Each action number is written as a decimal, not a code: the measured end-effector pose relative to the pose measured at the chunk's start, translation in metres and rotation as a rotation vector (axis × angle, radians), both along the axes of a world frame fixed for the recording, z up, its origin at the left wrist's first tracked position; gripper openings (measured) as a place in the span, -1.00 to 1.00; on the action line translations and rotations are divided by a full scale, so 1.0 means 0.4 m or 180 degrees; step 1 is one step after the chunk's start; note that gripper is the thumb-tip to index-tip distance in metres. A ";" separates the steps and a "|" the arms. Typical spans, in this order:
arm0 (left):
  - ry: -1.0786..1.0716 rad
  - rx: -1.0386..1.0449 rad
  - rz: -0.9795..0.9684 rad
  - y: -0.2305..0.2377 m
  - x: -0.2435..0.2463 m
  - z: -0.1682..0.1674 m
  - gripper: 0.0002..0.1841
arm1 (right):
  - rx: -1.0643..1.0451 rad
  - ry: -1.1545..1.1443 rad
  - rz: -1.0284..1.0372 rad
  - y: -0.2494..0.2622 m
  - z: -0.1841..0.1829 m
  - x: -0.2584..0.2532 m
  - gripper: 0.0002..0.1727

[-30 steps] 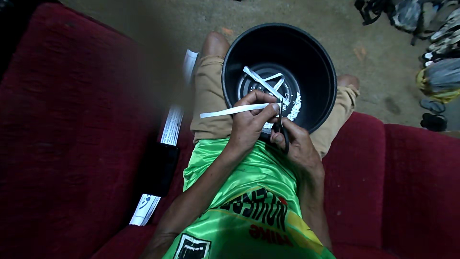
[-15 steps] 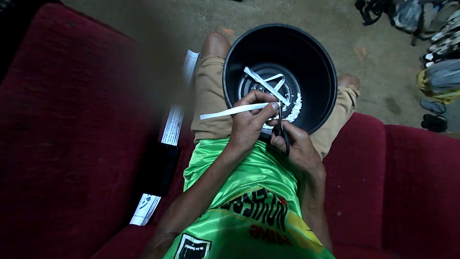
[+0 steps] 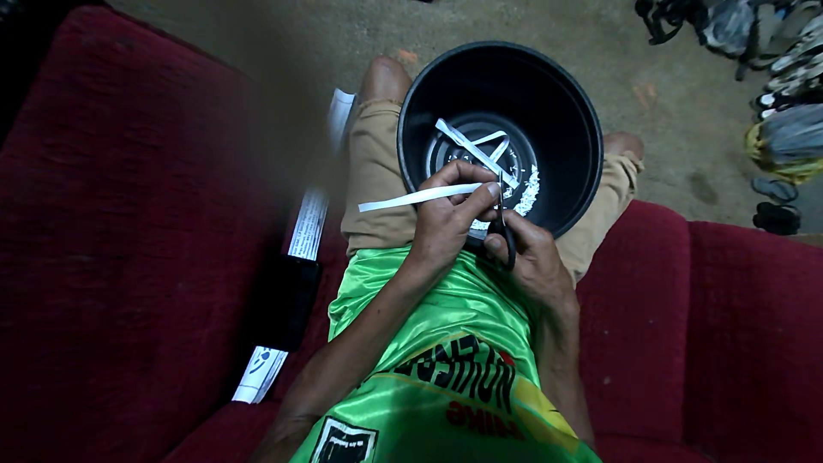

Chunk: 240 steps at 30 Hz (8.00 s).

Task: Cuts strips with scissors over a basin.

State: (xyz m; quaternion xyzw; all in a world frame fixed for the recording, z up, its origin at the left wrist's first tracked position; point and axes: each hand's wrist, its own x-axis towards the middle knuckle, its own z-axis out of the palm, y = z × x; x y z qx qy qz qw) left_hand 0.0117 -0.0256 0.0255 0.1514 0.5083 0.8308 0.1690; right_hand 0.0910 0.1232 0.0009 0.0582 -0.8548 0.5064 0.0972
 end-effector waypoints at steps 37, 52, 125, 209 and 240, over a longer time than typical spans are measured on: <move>0.0051 0.0336 -0.0294 0.002 -0.047 -0.040 -0.85 | -0.0086 -0.0054 -0.0029 0.008 -0.001 0.001 -0.56; 0.0042 0.0280 -0.0128 0.005 -0.043 -0.040 -0.85 | -0.0128 -0.0089 -0.0014 0.006 -0.004 -0.002 -0.56; 0.0084 0.0234 -0.0045 0.015 -0.028 -0.033 -0.87 | -0.0048 -0.0091 0.0049 0.006 -0.003 -0.001 -0.48; 0.0034 0.0123 -0.0019 0.017 -0.029 -0.033 -0.85 | 0.0012 -0.0081 0.0092 0.006 -0.002 -0.001 -0.54; 0.0043 0.0258 0.0025 0.015 -0.029 -0.040 -0.89 | -0.0074 -0.0067 0.0086 0.005 -0.013 -0.005 -0.48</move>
